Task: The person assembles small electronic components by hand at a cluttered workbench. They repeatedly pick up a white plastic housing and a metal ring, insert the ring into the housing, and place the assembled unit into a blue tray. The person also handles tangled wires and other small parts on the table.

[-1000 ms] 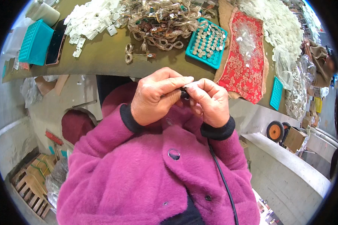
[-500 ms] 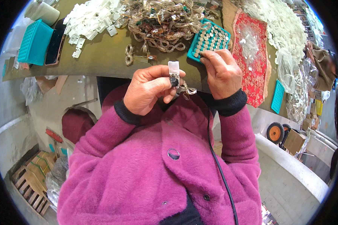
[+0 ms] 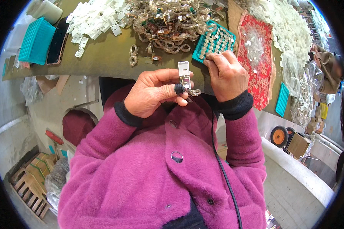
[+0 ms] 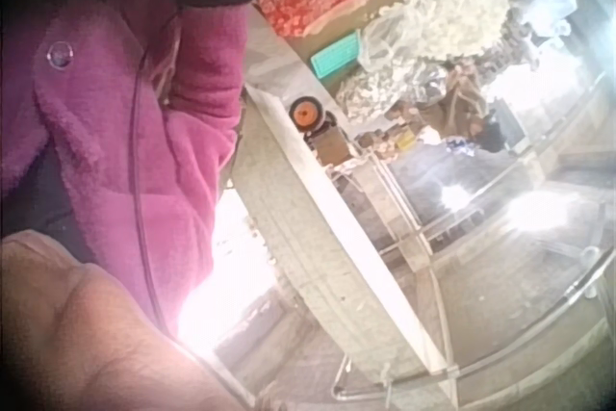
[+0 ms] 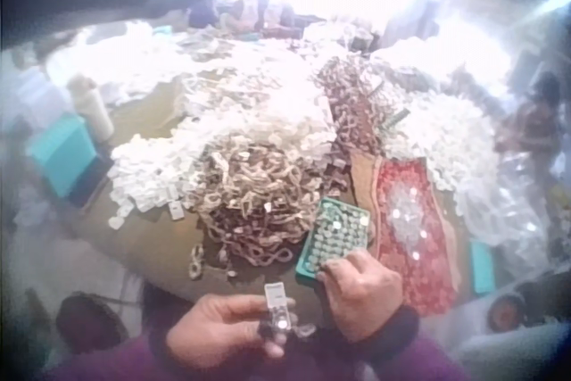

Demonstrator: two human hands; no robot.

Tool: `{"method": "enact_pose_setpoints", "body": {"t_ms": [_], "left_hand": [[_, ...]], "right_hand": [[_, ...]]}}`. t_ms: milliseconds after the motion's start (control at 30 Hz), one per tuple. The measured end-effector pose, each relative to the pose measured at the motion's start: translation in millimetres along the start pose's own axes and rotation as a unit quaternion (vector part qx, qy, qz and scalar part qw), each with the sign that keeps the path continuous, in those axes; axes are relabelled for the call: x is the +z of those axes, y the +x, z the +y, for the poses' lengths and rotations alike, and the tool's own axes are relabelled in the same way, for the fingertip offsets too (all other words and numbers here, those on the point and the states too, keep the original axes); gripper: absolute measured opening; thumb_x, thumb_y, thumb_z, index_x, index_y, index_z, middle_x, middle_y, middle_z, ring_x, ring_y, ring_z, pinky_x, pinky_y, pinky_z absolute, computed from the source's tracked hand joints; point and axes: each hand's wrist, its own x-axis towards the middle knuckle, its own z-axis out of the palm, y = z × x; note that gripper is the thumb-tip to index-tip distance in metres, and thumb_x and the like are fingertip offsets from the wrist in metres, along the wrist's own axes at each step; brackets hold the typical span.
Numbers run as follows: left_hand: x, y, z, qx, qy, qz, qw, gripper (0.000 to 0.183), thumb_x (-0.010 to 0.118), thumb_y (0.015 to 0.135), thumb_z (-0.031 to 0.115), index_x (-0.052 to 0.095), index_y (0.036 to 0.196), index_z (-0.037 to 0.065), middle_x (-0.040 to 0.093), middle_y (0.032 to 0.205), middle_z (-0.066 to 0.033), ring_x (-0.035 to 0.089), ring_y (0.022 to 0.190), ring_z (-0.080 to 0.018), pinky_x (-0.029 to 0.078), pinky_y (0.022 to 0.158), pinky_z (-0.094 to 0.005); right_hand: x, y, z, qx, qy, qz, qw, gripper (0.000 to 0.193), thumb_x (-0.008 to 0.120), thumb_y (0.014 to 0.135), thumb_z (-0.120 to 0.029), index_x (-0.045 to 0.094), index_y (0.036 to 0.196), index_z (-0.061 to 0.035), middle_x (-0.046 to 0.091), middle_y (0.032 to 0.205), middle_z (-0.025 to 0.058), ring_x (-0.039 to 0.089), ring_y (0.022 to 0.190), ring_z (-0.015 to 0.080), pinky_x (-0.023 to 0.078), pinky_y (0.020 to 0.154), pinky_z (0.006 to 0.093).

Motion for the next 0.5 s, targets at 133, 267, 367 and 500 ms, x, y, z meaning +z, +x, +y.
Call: {"method": "enact_pose_setpoints", "body": {"t_ms": [133,267,367,500], "left_hand": [[-0.1,-2.2,-0.6,-0.008,0.010,0.002,1.000,0.047,0.069,0.098,0.010,0.057,0.141,-0.005,0.070,0.121,-0.0159,0.071,0.094,-0.0162,0.063,0.080,-0.0310],[-0.7,-3.5,-2.2,-0.005,0.006,-0.009,1.000,0.046,0.069,0.099,0.011,0.057,0.140,-0.005,0.070,0.119,-0.0157,0.070,0.093,-0.0160,0.063,0.079,-0.0312],[-0.9,-5.4,-3.0,0.003,-0.007,-0.009,1.000,0.045,0.069,0.099,0.012,0.058,0.140,-0.005,0.071,0.119,-0.0155,0.070,0.092,-0.0157,0.063,0.079,-0.0311],[-1.2,-6.6,-3.0,0.008,-0.001,-0.005,1.000,0.045,0.068,0.100,0.012,0.058,0.140,-0.004,0.071,0.117,-0.0146,0.070,0.092,-0.0156,0.062,0.079,-0.0313]], "right_hand": [[4.6,1.8,4.4,-0.025,0.019,-0.006,0.999,0.010,0.074,0.090,-0.014,0.072,0.097,-0.0078,0.066,0.088,0.0117,0.068,0.077,0.0331,0.055,0.068,0.0421],[10.0,9.1,4.4,-0.041,0.033,0.034,0.998,0.009,0.068,0.092,-0.013,0.066,0.097,-0.0056,0.064,0.088,0.0133,0.067,0.077,0.0325,0.056,0.067,0.0440],[-1.6,3.9,-6.1,0.014,0.147,0.052,0.988,0.007,0.065,0.094,-0.005,0.064,0.099,-0.0003,0.068,0.088,0.0142,0.070,0.073,0.0268,0.058,0.064,0.0381],[-27.0,-25.0,-32.7,0.207,0.523,-0.042,0.825,0.008,0.056,0.103,0.000,0.062,0.107,0.0042,0.069,0.091,0.0105,0.067,0.070,0.0111,0.055,0.060,0.0235]]}}
